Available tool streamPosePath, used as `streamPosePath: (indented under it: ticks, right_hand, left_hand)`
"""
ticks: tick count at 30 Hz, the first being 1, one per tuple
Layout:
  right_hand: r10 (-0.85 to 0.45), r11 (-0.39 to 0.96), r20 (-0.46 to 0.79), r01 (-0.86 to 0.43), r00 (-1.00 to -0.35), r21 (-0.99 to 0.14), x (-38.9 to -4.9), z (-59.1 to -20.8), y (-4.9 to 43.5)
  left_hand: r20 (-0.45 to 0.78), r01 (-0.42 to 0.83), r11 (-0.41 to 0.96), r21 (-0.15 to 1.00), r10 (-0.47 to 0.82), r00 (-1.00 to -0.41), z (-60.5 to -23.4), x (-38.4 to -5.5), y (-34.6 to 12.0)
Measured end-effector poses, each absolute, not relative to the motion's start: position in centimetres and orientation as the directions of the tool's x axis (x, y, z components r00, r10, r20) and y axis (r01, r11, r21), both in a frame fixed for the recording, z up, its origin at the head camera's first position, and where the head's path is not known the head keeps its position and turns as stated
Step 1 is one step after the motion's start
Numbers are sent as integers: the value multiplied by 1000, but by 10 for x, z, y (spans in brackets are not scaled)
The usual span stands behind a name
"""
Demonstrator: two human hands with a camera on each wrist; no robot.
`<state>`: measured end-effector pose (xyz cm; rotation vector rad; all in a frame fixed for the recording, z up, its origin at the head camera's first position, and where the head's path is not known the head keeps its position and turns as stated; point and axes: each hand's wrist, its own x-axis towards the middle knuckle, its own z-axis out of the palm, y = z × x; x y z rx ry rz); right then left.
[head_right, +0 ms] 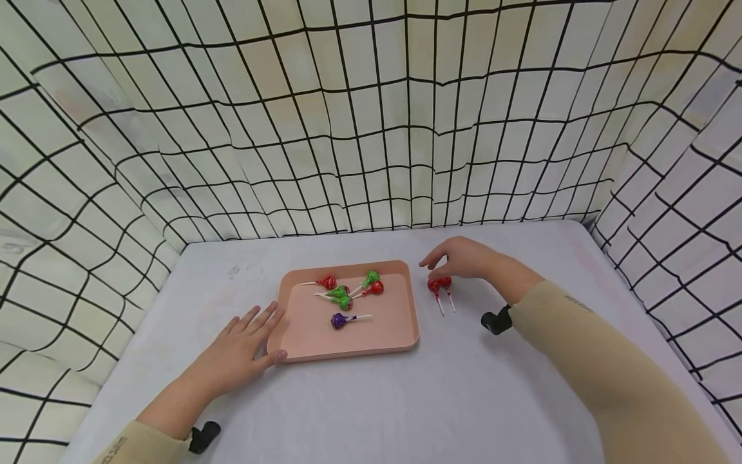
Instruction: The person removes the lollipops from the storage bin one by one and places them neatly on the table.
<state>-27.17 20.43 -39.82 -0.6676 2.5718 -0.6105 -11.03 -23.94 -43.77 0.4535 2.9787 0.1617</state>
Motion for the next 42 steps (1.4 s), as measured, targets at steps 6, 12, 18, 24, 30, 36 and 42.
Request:
streamPosePath:
  ticks: [6, 12, 18, 24, 30, 36, 42]
  right_hand:
    - [-547, 783, -281, -363, -788, -505, -270, -391, 183]
    - [-577, 768, -287, -389, -765, -509, -270, -389, 160]
    - [-624, 738, -274, -436, -732, -515, -271, -391, 138]
    - [-655, 717, -278, -460, -703, -524, -267, -390, 116]
    - [-709, 681, -262, -540, -655, -494, -263, -387, 93]
    - [-747, 651, -262, -592, -611, -475, -258, -390, 73]
    - [-773, 623, -264, -612, -577, -487, -253, -393, 59]
  left_hand:
    - [-100, 293, 948, 126, 306, -947, -439, -111, -240]
    - [-117, 286, 950, 126, 301, -946, -440, -111, -240]
    - [-121, 281, 951, 127, 296, -947, -439, -110, -240]
    - [-131, 278, 951, 133, 295, -946, -437, -110, -238]
    - [-130, 276, 953, 126, 292, -948, -438, -110, -238]
    - [-134, 275, 953, 127, 291, -947, -438, -110, -238]
    - [-131, 280, 952, 125, 296, -946, -436, -110, -238]
